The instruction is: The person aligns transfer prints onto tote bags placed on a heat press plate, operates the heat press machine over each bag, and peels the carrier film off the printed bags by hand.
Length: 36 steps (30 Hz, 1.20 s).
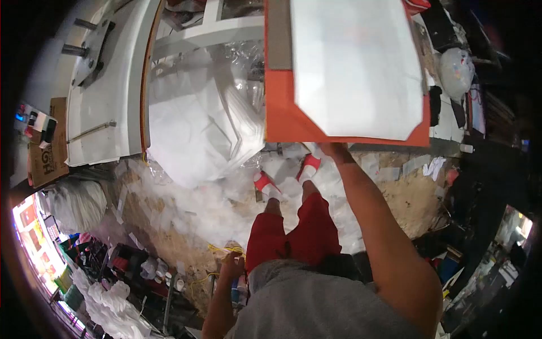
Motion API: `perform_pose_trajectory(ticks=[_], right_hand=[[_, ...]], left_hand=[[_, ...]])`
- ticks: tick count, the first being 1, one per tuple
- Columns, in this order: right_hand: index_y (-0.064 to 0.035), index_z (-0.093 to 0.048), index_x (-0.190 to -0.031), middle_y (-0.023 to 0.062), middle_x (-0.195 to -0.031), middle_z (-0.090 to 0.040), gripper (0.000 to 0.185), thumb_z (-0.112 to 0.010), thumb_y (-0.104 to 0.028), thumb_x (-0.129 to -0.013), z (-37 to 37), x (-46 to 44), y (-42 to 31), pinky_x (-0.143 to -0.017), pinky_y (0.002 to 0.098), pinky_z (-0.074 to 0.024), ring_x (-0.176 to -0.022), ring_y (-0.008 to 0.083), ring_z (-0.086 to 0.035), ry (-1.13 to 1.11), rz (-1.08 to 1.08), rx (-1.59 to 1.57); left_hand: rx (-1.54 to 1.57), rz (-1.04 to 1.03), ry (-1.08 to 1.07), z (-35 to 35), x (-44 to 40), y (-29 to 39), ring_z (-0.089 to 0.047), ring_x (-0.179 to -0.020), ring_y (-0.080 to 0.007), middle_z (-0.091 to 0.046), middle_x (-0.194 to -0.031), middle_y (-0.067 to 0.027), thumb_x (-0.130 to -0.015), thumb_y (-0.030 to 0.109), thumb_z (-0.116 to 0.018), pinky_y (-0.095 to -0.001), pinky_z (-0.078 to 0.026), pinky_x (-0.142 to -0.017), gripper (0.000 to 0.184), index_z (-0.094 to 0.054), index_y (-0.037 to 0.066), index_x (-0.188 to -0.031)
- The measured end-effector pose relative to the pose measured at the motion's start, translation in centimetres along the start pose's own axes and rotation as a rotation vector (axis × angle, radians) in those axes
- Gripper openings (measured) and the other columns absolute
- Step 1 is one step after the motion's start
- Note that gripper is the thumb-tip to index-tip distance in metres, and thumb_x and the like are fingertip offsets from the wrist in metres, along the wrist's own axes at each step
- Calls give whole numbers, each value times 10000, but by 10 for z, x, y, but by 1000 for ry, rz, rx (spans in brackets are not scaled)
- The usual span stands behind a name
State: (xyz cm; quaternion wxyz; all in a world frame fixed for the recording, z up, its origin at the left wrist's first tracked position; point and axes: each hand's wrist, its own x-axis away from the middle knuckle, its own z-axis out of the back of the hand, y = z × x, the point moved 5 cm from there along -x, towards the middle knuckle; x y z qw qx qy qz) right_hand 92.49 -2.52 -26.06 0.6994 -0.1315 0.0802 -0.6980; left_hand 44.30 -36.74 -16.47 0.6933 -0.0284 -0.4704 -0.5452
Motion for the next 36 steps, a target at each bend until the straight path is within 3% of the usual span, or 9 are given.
perform_pose_trajectory(ticks=[3,5,7,9,10,22,25,29,36], right_hand=[[-179,-551,-1357,152,-1375,-550,562,-629,-418,-854,-70,-8,28,-1072,535,-382,-1298,374,-481,-42,-15,110],[-122,-537,-1378,185,-1450,-483,618,-644,-453,-866,-56,-16,19,-1113,482,-356,-1340,349,-446,-98,-138,-52],[-94,-552,-1349,186,-1384,-540,585,-636,-426,-874,-53,-19,20,-1103,467,-369,-1299,347,-483,-257,-129,-6],[-116,-580,-1312,181,-1298,-590,527,-678,-351,-851,-68,-22,33,-1077,462,-392,-1255,338,-516,-20,-7,130],[-125,-578,-1317,175,-1310,-584,526,-669,-360,-856,-74,-22,42,-1079,463,-391,-1259,336,-515,-16,-4,155],[-203,-570,-1349,120,-1396,-549,505,-597,-427,-897,-57,-15,12,-1092,476,-387,-1283,307,-515,-315,-83,135],[-170,-577,-1332,147,-1354,-573,503,-594,-416,-893,-64,-22,15,-1071,473,-409,-1257,333,-530,-102,-42,221],[-160,-582,-1323,155,-1329,-587,499,-590,-412,-893,-49,-20,31,-1060,475,-419,-1237,341,-542,-27,-30,196],[-141,-590,-1308,167,-1285,-611,492,-584,-407,-893,-23,-12,56,-1039,479,-436,-1203,355,-565,89,-20,197]], left_hand=[[46,149,-86,5,17,-31,-673,-961,-388,-682,-1026,-233,-891,226,-632,-469,-548,-803,247,-641,34,-1046],[48,223,-103,7,25,-55,-683,-942,-381,-689,-1015,-230,-896,234,-630,-462,-554,-793,246,-646,44,-1052],[55,297,-123,4,33,-74,-693,-924,-374,-696,-1005,-226,-900,241,-629,-455,-561,-782,245,-651,54,-1058],[134,242,-94,7,31,-70,-705,-890,-356,-706,-959,-206,-909,256,-626,-441,-565,-774,269,-649,48,-1077],[41,230,-103,13,30,-61,-715,-867,-338,-712,-959,-193,-916,262,-617,-437,-568,-761,276,-648,42,-1081],[145,185,-151,-8,-19,-30,-702,-946,-338,-692,-1069,-204,-918,287,-623,-420,-565,-804,351,-623,16,-1141],[137,244,-189,-10,-20,-25,-691,-991,-337,-686,-1086,-203,-914,277,-628,-413,-561,-822,354,-621,9,-1145],[169,206,-178,2,-25,1,-686,-980,-348,-684,-1084,-202,-901,270,-645,-410,-555,-833,356,-628,0,-1134],[172,-10,-143,7,-60,48,-684,-951,-329,-675,-1068,-218,-894,199,-652,-406,-549,-823,288,-640,-12,-1090]])
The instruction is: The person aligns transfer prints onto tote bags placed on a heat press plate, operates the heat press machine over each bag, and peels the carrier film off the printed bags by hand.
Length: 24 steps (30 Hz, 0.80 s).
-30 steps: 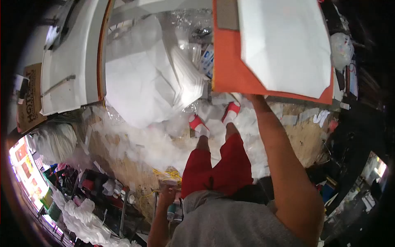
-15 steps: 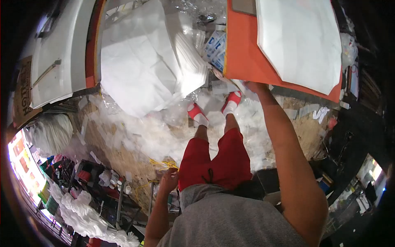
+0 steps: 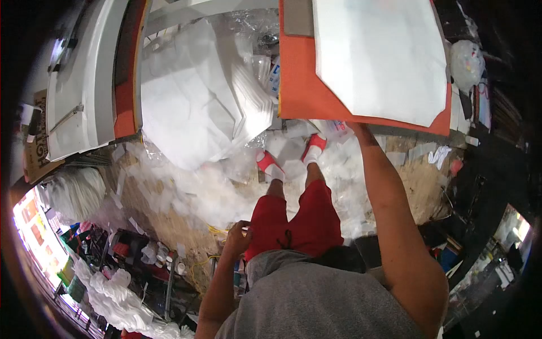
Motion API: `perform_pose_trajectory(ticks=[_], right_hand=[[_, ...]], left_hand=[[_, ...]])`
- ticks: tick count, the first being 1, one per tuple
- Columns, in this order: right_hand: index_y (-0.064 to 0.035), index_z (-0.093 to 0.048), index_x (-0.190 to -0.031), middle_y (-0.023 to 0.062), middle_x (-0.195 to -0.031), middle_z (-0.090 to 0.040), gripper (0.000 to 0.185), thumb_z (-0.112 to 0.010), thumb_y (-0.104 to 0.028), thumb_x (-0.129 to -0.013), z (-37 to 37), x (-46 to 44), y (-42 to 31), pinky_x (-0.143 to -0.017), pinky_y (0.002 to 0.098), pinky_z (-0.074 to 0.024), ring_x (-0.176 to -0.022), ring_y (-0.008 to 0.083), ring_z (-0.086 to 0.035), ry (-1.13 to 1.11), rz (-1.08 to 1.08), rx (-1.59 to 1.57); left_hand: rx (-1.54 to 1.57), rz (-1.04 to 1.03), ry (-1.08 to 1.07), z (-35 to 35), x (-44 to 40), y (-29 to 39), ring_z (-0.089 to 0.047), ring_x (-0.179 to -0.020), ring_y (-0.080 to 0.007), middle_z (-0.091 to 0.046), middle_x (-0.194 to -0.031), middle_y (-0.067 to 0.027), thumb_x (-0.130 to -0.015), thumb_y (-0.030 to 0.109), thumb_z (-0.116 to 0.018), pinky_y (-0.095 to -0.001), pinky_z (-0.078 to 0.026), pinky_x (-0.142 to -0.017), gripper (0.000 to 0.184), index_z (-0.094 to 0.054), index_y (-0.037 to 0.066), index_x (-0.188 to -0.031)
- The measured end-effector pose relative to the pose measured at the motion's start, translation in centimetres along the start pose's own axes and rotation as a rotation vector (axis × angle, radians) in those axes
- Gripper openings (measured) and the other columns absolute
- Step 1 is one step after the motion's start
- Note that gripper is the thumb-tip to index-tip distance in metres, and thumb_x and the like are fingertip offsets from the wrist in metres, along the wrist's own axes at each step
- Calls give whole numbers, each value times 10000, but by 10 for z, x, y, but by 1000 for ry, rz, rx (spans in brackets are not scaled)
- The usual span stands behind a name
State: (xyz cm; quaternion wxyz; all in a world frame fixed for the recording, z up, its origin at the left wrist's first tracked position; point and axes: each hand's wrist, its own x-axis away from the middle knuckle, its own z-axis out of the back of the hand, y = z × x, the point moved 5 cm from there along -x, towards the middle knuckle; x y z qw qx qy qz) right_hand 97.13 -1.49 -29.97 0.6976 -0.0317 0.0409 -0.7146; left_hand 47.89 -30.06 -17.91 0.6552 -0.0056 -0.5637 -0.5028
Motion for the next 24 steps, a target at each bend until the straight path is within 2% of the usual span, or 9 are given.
perform_pose_trajectory(ticks=[5,8,12,14,17,19,20,21,24], right_hand=[[-128,-595,-1297,176,-1254,-629,488,-579,-403,-894,14,7,21,-1024,481,-448,-1179,365,-581,103,38,-16],[-120,-599,-1291,182,-1235,-639,486,-576,-400,-894,40,17,21,-1015,482,-455,-1164,371,-591,189,110,-49],[-95,-712,-1046,160,-1010,-702,296,-528,-299,-934,50,94,-24,-886,479,-505,-945,373,-666,-542,-13,-272],[-23,-692,-1008,195,-1017,-674,276,-617,-199,-810,212,94,-112,-900,470,-498,-993,363,-639,-854,299,-562],[-24,-691,-1013,182,-990,-667,221,-591,-175,-888,309,72,-101,-863,439,-512,-965,345,-649,-849,278,-670],[-46,-708,-1000,143,-912,-697,162,-690,-76,-842,350,47,-56,-764,386,-545,-833,277,-688,-597,82,-686],[-33,-701,-1012,129,-890,-693,173,-702,-66,-843,367,35,-34,-745,361,-543,-811,239,-680,-504,-4,-797],[-19,-695,-1025,114,-869,-690,185,-714,-55,-844,382,20,-14,-727,336,-540,-789,201,-672,-413,-88,-909],[-10,-650,-1117,77,-879,-673,282,-707,-93,-853,426,-34,25,-667,266,-497,-751,108,-619,-258,-159,-902]], left_hand=[[81,0,-13,-2,-16,40,-670,-956,-362,-669,-1056,-208,-892,165,-643,-421,-541,-835,267,-630,-7,-1095],[-52,-266,26,-3,-30,68,-646,-992,-390,-658,-1076,-203,-873,144,-647,-448,-525,-869,293,-616,1,-1126],[-210,-739,157,10,-35,238,-550,-1207,-386,-599,-1250,-191,-835,190,-689,-468,-470,-991,401,-600,37,-1195],[-305,-760,93,8,-28,304,-500,-1263,-375,-573,-1304,-168,-819,187,-716,-465,-409,-1055,457,-584,61,-1239],[-377,-897,-18,24,-34,360,-523,-1265,-346,-608,-1273,-146,-811,238,-766,-457,-407,-1076,529,-571,75,-1275],[-101,-410,-441,40,-49,376,-645,-1130,-292,-680,-1149,-171,-848,296,-737,-424,-517,-939,463,-615,18,-1198],[-70,-605,-313,51,-64,381,-696,-986,-230,-714,-1015,-164,-873,252,-736,-382,-551,-854,391,-628,-2,-1150],[142,-402,-290,60,-76,389,-690,-933,-176,-712,-1019,-135,-900,162,-713,-345,-559,-815,286,-632,-3,-1119],[583,-547,-109,98,-96,464,-646,-772,-117,-640,-823,-44,-941,87,-651,-265,-540,-679,282,-559,14,-1197]])
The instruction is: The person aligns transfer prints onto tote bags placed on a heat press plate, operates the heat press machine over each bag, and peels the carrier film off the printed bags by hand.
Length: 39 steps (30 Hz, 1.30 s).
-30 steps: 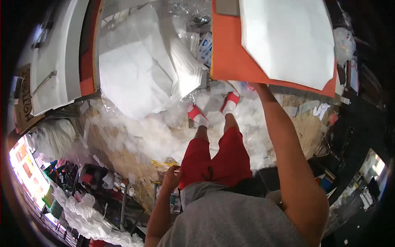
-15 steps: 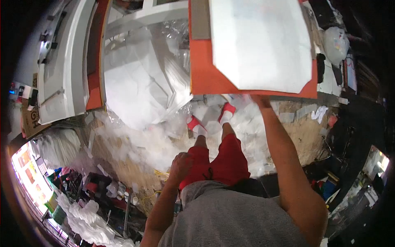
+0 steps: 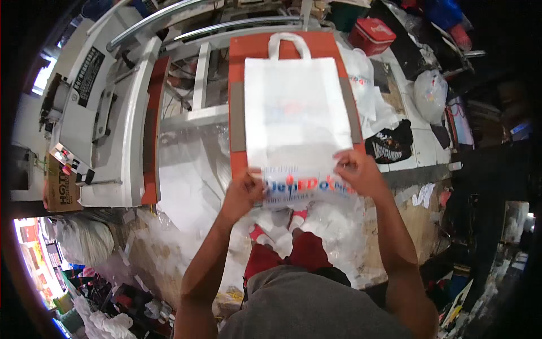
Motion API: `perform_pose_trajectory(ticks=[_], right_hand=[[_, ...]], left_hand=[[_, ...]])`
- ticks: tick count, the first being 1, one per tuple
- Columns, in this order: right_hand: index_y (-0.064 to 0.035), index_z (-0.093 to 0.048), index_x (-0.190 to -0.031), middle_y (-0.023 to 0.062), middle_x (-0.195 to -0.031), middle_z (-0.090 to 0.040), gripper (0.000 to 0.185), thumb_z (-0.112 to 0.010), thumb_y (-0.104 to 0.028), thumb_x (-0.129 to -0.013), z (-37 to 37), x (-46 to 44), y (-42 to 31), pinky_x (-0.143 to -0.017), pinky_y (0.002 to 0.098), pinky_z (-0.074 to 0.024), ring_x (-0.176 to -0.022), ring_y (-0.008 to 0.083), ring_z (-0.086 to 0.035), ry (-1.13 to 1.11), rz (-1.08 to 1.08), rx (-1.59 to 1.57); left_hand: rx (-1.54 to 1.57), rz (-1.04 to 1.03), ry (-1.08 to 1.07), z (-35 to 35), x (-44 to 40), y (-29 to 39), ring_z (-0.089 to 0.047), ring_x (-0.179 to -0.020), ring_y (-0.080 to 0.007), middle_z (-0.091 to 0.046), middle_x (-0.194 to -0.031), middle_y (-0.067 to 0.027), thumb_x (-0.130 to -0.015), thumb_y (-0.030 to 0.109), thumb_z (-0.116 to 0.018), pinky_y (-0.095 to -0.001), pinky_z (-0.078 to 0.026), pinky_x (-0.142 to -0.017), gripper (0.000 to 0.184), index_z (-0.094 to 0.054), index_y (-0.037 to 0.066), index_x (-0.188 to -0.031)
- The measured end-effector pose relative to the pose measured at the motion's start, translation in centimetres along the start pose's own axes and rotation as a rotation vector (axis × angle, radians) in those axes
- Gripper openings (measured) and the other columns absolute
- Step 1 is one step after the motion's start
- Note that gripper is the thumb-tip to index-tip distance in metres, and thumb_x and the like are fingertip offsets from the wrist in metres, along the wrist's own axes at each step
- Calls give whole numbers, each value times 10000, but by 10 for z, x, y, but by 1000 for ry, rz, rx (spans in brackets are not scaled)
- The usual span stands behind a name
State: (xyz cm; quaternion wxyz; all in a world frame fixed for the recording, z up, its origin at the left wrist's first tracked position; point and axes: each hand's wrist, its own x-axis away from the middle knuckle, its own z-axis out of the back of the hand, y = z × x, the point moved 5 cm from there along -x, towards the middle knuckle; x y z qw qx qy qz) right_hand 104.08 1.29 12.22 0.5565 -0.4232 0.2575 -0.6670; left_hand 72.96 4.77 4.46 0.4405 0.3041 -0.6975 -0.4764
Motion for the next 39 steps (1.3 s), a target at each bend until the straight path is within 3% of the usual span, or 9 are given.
perform_pose_trajectory(ticks=[4,6,10,15,18,20,23,26,39], right_hand=[[3,-617,-1168,106,-957,-670,365,-724,-100,-835,43,-50,12,-740,300,-513,-832,163,-644,402,162,-54],[-3,-597,-1189,161,-1093,-639,371,-701,-103,-847,57,-66,22,-872,361,-501,-991,267,-633,647,282,-52],[-11,-584,-1173,201,-1193,-566,348,-669,-106,-850,38,-72,17,-999,453,-428,-1137,395,-524,648,488,230],[-24,-601,-1165,180,-1228,-565,361,-677,-106,-822,14,-83,29,-991,465,-433,-1133,394,-522,534,451,360],[-23,-619,-1147,177,-1226,-572,346,-682,-108,-818,11,-84,38,-987,462,-435,-1130,387,-525,516,467,414],[-11,-632,-1124,175,-1219,-579,330,-688,-109,-814,9,-83,40,-990,458,-433,-1138,376,-527,502,458,428],[10,-638,-1123,176,-1233,-578,334,-682,-113,-816,7,-83,38,-1001,458,-427,-1160,364,-522,505,463,446],[26,-647,-1122,174,-1260,-572,333,-668,-120,-823,6,-82,36,-1021,458,-417,-1198,357,-505,502,454,482],[18,-640,-1159,156,-1302,-563,363,-642,-142,-834,5,-82,35,-1039,456,-409,-1223,357,-489,498,394,500]], left_hand=[[-195,-221,314,10,-88,37,-625,-686,-106,-678,-812,-61,-892,81,-668,-260,-505,-613,281,-610,15,-1158],[-340,-244,456,9,-117,62,-627,-679,-109,-692,-808,-73,-876,80,-675,-262,-507,-613,273,-632,20,-1139],[-488,-276,558,19,-161,63,-667,-722,-184,-719,-867,-122,-855,113,-694,-306,-532,-683,284,-653,29,-1124],[-626,-261,615,21,-165,66,-687,-723,-277,-719,-888,-169,-827,173,-715,-383,-554,-699,302,-670,29,-1088],[-655,-451,615,23,-146,62,-674,-872,-306,-704,-991,-167,-823,162,-703,-396,-531,-823,306,-670,45,-1104],[-977,-450,571,14,-121,62,-608,-1050,-345,-644,-1165,-171,-814,156,-691,-432,-460,-968,335,-662,57,-1133],[-1189,-627,530,-13,-92,60,-538,-1140,-355,-573,-1280,-162,-814,128,-683,-459,-419,-999,397,-637,81,-1206],[-1243,-596,526,-18,-86,45,-508,-1184,-361,-526,-1352,-136,-822,149,-680,-482,-399,-1023,423,-626,96,-1238],[-1237,-622,560,-19,-83,42,-466,-1235,-357,-517,-1364,-130,-831,164,-664,-486,-376,-1059,423,-632,82,-1246]])
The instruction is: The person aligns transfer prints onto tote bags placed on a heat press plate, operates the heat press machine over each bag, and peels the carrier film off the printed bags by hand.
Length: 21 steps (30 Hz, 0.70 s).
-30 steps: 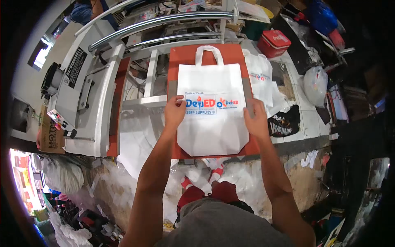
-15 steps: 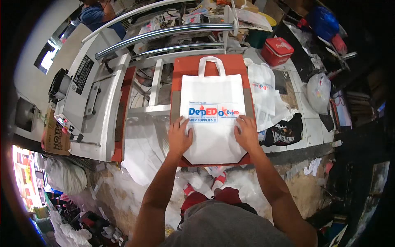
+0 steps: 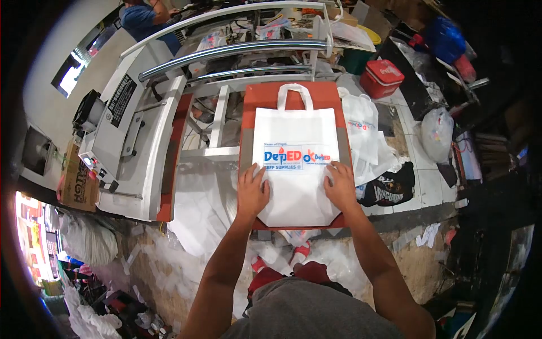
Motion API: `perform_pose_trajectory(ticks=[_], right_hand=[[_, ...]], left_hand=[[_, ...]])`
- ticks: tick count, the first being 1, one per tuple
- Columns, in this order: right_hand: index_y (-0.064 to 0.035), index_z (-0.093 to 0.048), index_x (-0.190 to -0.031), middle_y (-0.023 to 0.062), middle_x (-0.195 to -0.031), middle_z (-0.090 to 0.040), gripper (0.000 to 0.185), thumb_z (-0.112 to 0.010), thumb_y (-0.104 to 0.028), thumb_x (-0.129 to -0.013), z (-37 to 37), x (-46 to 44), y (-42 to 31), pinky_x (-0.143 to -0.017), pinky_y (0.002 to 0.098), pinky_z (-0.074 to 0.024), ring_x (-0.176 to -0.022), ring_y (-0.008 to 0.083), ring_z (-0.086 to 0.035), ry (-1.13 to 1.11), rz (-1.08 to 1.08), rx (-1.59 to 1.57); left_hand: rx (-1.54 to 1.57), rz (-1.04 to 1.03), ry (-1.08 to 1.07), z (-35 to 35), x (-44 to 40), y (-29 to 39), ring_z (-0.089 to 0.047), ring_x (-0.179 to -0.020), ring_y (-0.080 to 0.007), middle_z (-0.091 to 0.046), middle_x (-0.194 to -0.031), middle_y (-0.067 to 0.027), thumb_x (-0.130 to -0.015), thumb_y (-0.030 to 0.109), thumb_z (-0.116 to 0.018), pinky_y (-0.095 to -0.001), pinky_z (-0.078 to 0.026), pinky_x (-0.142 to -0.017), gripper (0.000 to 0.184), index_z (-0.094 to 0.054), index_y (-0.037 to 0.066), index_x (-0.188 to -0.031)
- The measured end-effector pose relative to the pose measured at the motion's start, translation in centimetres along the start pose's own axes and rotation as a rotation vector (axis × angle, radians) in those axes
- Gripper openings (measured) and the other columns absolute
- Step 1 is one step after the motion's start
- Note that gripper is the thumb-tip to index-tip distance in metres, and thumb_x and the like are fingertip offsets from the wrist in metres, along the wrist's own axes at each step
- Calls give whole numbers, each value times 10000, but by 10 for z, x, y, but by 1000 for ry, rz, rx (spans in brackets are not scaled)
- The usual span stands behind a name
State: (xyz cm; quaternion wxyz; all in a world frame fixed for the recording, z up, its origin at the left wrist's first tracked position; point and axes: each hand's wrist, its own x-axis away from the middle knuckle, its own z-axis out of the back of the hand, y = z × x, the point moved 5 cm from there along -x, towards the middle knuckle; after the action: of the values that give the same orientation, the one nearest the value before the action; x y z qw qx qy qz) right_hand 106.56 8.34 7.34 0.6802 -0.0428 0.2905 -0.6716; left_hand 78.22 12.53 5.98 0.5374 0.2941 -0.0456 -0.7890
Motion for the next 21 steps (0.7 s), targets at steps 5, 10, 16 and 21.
perform_pose_trajectory(ticks=[5,10,16,21], right_hand=[[4,-643,-1158,146,-1294,-572,363,-643,-148,-828,-1,0,1,-1015,464,-428,-1189,360,-509,6,18,3],[4,-641,-1175,135,-1297,-574,382,-647,-153,-826,-2,1,1,-1019,463,-426,-1201,353,-506,0,13,13],[-4,-643,-1181,149,-1285,-577,377,-650,-136,-829,-5,0,4,-1023,464,-424,-1192,355,-515,14,12,-24],[-11,-664,-1041,179,-1166,-609,200,-645,-55,-848,28,2,-12,-998,439,-429,-1144,352,-548,258,61,-180]], left_hand=[[10,17,-13,-1,0,-1,-463,-1250,-346,-509,-1378,-123,-841,157,-657,-486,-372,-1044,431,-611,103,-1266],[33,27,-8,2,1,-2,-461,-1247,-353,-513,-1371,-128,-836,157,-659,-489,-371,-1066,426,-615,82,-1252],[49,10,6,5,0,-2,-485,-1217,-370,-528,-1343,-147,-832,146,-662,-476,-383,-1055,420,-614,68,-1243],[289,74,171,32,33,-31,-523,-1170,-405,-562,-1272,-206,-848,112,-653,-474,-405,-1027,381,-598,31,-1216]])
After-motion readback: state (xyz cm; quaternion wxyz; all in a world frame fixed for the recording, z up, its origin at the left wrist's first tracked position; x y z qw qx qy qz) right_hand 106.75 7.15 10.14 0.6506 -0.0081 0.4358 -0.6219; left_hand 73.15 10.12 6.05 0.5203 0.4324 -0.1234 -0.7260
